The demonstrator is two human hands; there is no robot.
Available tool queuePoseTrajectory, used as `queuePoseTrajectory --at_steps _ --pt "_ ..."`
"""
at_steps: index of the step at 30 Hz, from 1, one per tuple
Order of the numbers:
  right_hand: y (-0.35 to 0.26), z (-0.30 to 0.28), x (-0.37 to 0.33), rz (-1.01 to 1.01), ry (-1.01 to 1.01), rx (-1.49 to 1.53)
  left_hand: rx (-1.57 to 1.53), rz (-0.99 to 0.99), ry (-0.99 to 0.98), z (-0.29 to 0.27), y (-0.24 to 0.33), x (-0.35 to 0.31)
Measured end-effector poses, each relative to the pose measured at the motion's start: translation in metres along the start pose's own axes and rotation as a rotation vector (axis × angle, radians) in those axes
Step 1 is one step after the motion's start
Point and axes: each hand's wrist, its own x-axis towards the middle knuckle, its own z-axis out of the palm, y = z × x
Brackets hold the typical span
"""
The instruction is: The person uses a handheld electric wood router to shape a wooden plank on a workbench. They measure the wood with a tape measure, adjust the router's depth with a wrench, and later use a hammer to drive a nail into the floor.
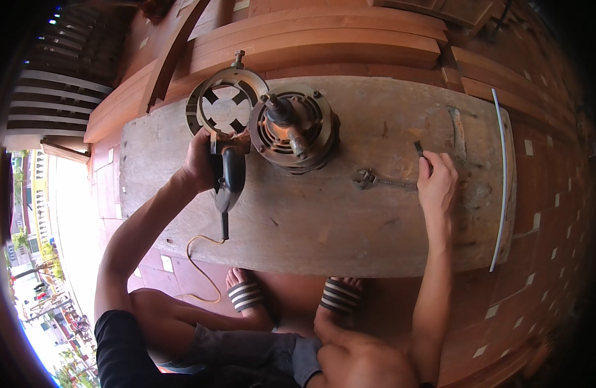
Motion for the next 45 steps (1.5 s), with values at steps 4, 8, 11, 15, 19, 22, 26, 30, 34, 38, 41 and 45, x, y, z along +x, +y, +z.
queuePoseTrajectory --at_steps 4,8,11,15,19,22,26,30,34,38,41,45 --pt "0.004 0.012 -0.01 -0.099 0.133 -0.036 -0.074 -0.027 -0.019 0.007 -0.002 -0.001" --pt "0.004 0.015 -0.015 -0.14 0.171 -0.087 -0.069 -0.004 0.081 0.024 -0.004 -0.007" --pt "0.0 0.018 -0.014 -0.148 0.186 -0.062 -0.066 -0.007 0.088 0.016 -0.003 -0.009" --pt "0.005 0.016 -0.014 -0.151 0.194 -0.06 -0.044 0.047 0.086 0.021 -0.004 -0.006" --pt "0.003 0.008 -0.009 -0.071 0.099 -0.052 -0.003 0.121 0.074 0.004 0.005 -0.003" --pt "-0.008 -0.002 0.008 -0.089 0.06 -0.022 -0.033 0.27 0.186 0.012 0.006 -0.008" --pt "-0.074 -0.029 0.057 -0.162 0.037 0.197 0.078 0.365 0.176 0.006 0.021 -0.013" --pt "-0.152 -0.051 0.109 -0.458 0.03 0.358 0.241 0.445 0.198 0.022 0.029 -0.021" --pt "-0.213 -0.065 0.142 -0.655 -0.111 0.282 0.233 0.514 0.192 0.016 0.025 -0.023" --pt "-0.264 -0.073 0.163 -0.744 -0.335 0.162 0.222 0.494 0.237 0.02 0.029 -0.025" --pt "-0.292 -0.07 0.175 -0.725 -0.483 0.092 0.212 0.493 0.203 0.028 0.031 -0.025" --pt "-0.318 -0.056 0.184 -0.692 -0.569 0.082 0.225 0.501 0.033 0.006 0.032 -0.023"
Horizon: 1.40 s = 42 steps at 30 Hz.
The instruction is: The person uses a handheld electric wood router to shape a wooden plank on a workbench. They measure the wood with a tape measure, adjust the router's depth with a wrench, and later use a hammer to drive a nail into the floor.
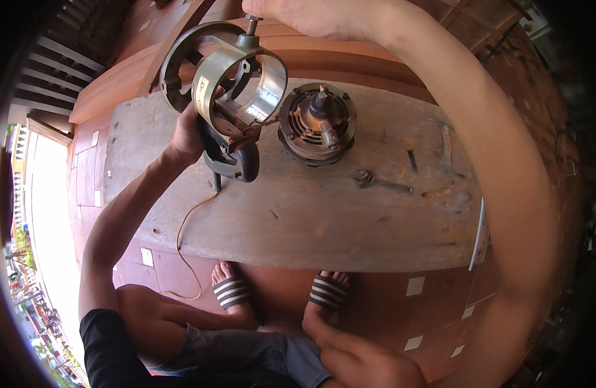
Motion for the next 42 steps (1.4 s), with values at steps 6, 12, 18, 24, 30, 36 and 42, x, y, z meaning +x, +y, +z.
queuePoseTrajectory --at_steps 6,12,18,24,30,36,42 --pt "0.002 0.006 0.015 0.04 -0.023 0.059 0.002 -0.004 0.014 0.0 -0.002 0.002" --pt "0.013 0.017 0.028 0.091 -0.004 0.095 -0.043 -0.09 -0.062 0.0 0.011 0.017" --pt "0.028 0.025 0.032 0.132 0.032 0.15 0.075 -0.157 -0.05 -0.013 0.022 0.032" --pt "0.038 0.029 0.03 0.161 0.065 0.19 0.283 -0.041 0.004 0.022 0.049 0.02" --pt "0.042 0.023 0.026 0.163 -0.036 0.263 0.406 -0.062 -0.05 0.014 0.059 0.02" --pt "0.042 0.025 0.022 0.192 -0.019 0.255 0.546 -0.034 -0.033 0.017 0.067 0.025" --pt "0.044 0.023 0.013 0.217 -0.055 0.309 0.657 -0.039 -0.016 0.018 0.073 0.025"
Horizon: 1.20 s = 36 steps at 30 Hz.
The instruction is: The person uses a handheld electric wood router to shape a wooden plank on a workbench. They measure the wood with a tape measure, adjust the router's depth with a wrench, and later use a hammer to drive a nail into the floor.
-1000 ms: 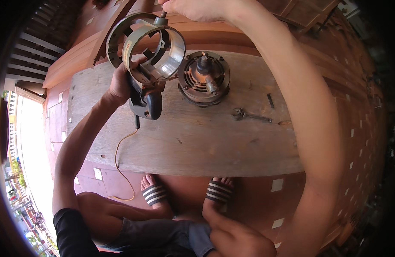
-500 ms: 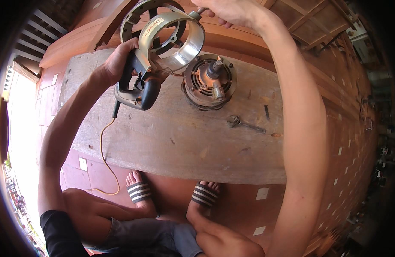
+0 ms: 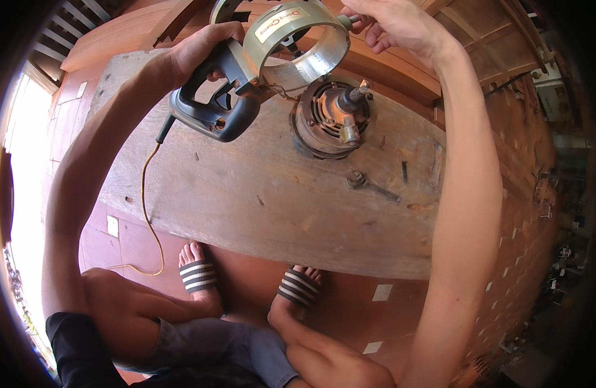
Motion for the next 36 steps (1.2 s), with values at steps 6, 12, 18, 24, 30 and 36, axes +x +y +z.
queuePoseTrajectory --at_steps 6,12,18,24,30,36 --pt "-0.01 0.009 -0.017 0.005 0.051 0.116 0.097 0.071 0.051 -0.002 -0.001 -0.002" --pt "0.016 -0.012 -0.011 0.062 -0.063 0.008 0.122 0.119 0.102 0.0 0.009 -0.008" --pt "0.006 -0.006 -0.018 0.119 -0.022 0.057 -0.203 -0.126 0.024 -0.005 0.029 -0.002" --pt "0.016 0.002 -0.021 0.078 -0.021 0.086 -0.188 -0.137 0.029 0.001 0.035 0.001" --pt "0.014 0.005 -0.019 0.034 -0.01 0.188 -0.169 -0.142 0.025 -0.003 0.036 -0.002" --pt "0.01 0.004 -0.022 0.065 0.017 0.102 -0.181 -0.13 0.008 0.0 0.038 -0.001"
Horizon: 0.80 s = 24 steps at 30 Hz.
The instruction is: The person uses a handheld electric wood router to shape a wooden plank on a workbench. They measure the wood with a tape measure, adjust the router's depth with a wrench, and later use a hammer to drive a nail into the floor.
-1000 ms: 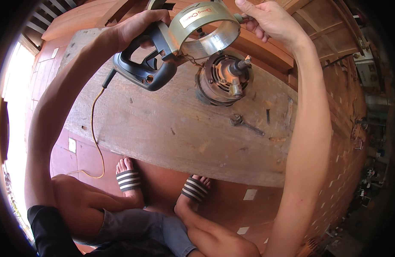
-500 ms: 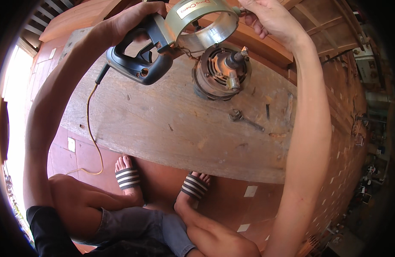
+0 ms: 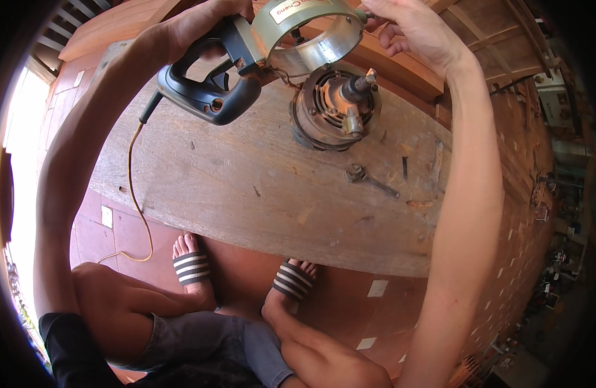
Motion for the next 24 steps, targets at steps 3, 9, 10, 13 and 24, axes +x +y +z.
queuePoseTrajectory --at_steps 3,9,10,13,24 --pt "-0.009 -0.002 0.006 0.055 -0.057 -0.051 0.01 0.019 0.004 -0.001 0.0 0.0" --pt "-0.006 0.001 0.002 0.03 -0.039 0.006 0.043 0.031 -0.002 -0.002 0.001 0.0" --pt "-0.004 -0.003 0.005 0.023 -0.112 -0.051 0.047 0.038 -0.006 -0.002 0.001 0.0" --pt "0.007 -0.009 0.004 0.076 0.019 -0.147 0.033 0.023 -0.013 -0.003 0.002 -0.001" --pt "0.009 -0.02 0.001 0.091 -0.051 -0.08 0.068 0.042 0.03 0.002 0.009 -0.003"
